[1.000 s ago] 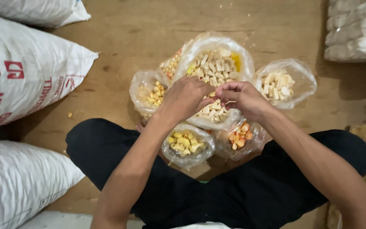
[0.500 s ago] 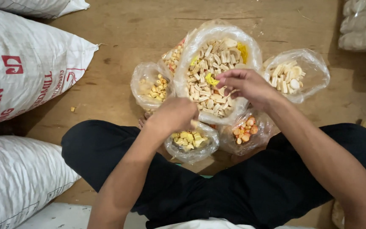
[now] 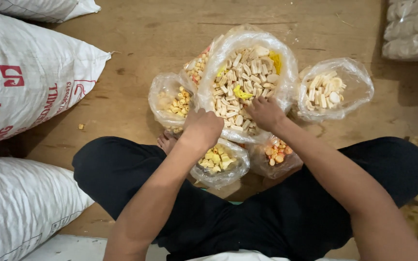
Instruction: Mixing and packing various types of snacks from smaller bags into a larger central bag while sitting on the floor.
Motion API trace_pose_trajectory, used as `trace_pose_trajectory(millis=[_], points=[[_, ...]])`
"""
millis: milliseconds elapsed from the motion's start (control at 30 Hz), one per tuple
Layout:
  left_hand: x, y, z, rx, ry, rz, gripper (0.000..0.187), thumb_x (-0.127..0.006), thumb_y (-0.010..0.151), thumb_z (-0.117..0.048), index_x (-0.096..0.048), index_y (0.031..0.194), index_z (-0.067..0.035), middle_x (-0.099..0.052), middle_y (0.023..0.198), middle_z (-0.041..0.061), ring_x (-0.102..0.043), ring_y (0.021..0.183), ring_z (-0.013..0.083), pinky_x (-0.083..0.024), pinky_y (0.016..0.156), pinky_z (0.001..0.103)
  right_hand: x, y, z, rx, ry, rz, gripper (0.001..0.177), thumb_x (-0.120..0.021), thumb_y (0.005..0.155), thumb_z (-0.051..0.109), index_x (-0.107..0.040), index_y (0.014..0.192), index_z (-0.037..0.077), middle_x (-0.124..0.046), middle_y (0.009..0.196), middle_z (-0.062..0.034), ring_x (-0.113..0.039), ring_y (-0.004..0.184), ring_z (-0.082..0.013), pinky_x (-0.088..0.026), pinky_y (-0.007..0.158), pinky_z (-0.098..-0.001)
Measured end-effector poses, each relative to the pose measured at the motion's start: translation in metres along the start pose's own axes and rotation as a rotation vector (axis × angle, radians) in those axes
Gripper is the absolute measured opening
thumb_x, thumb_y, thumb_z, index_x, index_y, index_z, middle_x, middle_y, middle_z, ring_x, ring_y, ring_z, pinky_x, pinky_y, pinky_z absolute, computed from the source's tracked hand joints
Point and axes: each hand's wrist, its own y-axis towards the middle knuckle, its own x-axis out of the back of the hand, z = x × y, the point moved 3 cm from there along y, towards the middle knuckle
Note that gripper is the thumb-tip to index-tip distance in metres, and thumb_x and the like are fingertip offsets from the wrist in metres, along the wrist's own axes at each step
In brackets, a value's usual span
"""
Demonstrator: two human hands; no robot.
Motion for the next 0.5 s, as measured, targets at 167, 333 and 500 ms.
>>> trace_pose_trajectory(millis=[167,333,500], points=[[0.023,-0.011,0.000,0.006,-0.019,-0.024,0.020,-0.067,0.089,-0.010,-0.080,0.103,-0.011,-0.076,0.106,0.018,-0.069,0.111,0.0431,-0.050,0.092,0.059,-0.019,0.020,0.010,-0.085,0.007,0.210,0.035,-0.067,0.091,0.030,-0.066,0.125,0.025,-0.057,0.127,-0.0087,-0.056,0.120,-0.0300,-0.046,0.101,-0.0517],[0.024,-0.009,0.005,0.044,-0.048,-0.022,0.026,-0.059,0.092,-0.002,-0.079,0.106,-0.007,-0.076,0.107,0.020,-0.068,0.111,0.0444,-0.049,0.092,0.058,-0.024,0.024,0.007,-0.152,0.148,0.359,0.031,-0.059,0.096,0.028,-0.068,0.125,0.023,-0.054,0.134,-0.0114,-0.056,0.125,-0.0325,-0.049,0.099,-0.0522],[0.022,0.000,0.009,0.083,-0.042,0.002,0.026,-0.058,0.093,-0.003,-0.079,0.106,-0.008,-0.076,0.108,0.018,-0.068,0.112,0.0435,-0.049,0.092,0.057,-0.014,0.020,0.011,-0.117,0.058,0.424,0.040,-0.056,0.098,0.033,-0.059,0.138,0.028,-0.059,0.126,-0.0115,-0.061,0.120,-0.0338,-0.048,0.096,-0.0532]])
